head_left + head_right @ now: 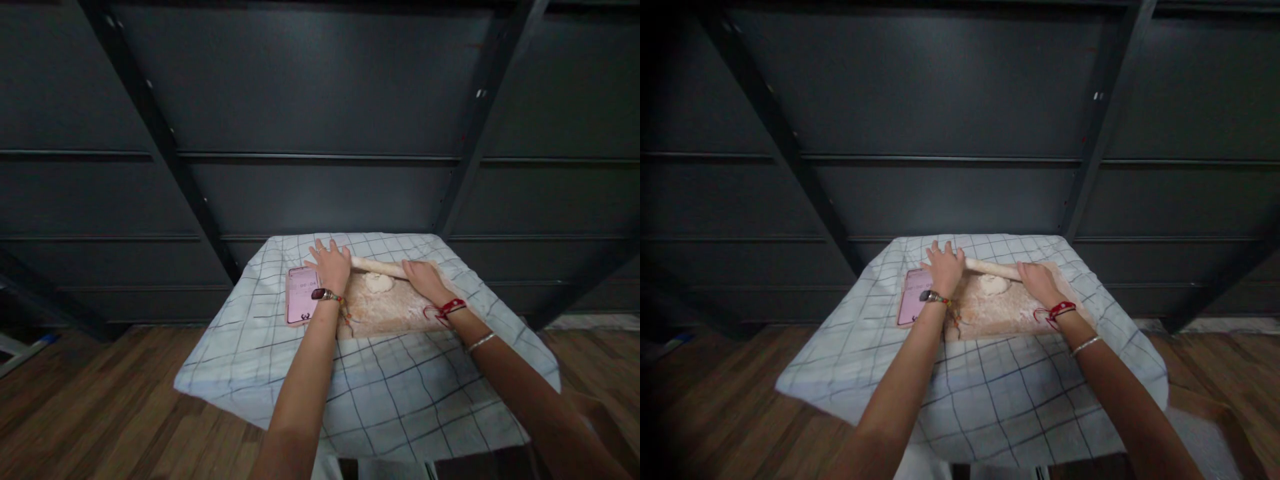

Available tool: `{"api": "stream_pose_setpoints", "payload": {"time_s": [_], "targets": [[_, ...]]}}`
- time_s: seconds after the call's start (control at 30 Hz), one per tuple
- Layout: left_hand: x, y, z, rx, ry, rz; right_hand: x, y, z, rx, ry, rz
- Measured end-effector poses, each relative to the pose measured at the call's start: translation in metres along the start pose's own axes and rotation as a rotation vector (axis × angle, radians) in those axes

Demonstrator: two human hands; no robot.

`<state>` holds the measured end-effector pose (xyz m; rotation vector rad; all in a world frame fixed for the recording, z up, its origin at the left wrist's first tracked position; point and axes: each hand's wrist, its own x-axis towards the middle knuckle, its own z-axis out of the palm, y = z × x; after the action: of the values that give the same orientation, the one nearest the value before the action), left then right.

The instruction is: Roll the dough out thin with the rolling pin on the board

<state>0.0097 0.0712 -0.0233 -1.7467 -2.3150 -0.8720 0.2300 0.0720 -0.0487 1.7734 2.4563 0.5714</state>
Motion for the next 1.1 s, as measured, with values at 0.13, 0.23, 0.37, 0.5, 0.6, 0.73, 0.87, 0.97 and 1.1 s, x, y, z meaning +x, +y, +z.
{"api": "stream_pose_setpoints", "payload": {"time_s": [0.13, 0.23, 0.37, 0.5, 0.6, 0.73, 0.87, 0.97, 1.1], "targets": [[-0.005, 0.002, -0.001, 0.105, -0.025, 0.144, -0.001, 0.004, -0.009, -0.006, 0.019, -0.036], [-0.002, 0.005, -0.003, 0.144, -0.184, 0.389, 0.0, 0.006, -0.014, 0.027, 0.047, -0.03], [0.007, 0.011, -0.003, 0.16, -0.402, 0.324, 0.009, 0.008, -0.02, 0.11, 0.124, 0.016], [-0.001, 0.016, 0.001, 0.144, -0.397, 0.215, 0.026, 0.008, -0.024, 0.115, 0.105, 0.007], [-0.014, 0.017, 0.001, 0.151, -0.316, 0.204, 0.031, 0.006, -0.021, 0.12, 0.097, 0.005], [-0.027, 0.017, -0.001, 0.131, -0.18, 0.227, 0.013, 0.002, -0.008, 0.14, 0.109, -0.024], [-0.041, 0.012, -0.004, 0.124, -0.144, 0.269, -0.014, -0.006, -0.004, 0.2, 0.229, 0.001], [-0.058, 0.006, -0.008, 0.137, -0.149, 0.262, -0.033, -0.013, -0.003, 0.197, 0.32, 0.004], [-0.083, 0.007, -0.017, 0.157, -0.123, 0.247, -0.058, -0.02, 0.004, 0.274, 0.306, -0.014]]}}
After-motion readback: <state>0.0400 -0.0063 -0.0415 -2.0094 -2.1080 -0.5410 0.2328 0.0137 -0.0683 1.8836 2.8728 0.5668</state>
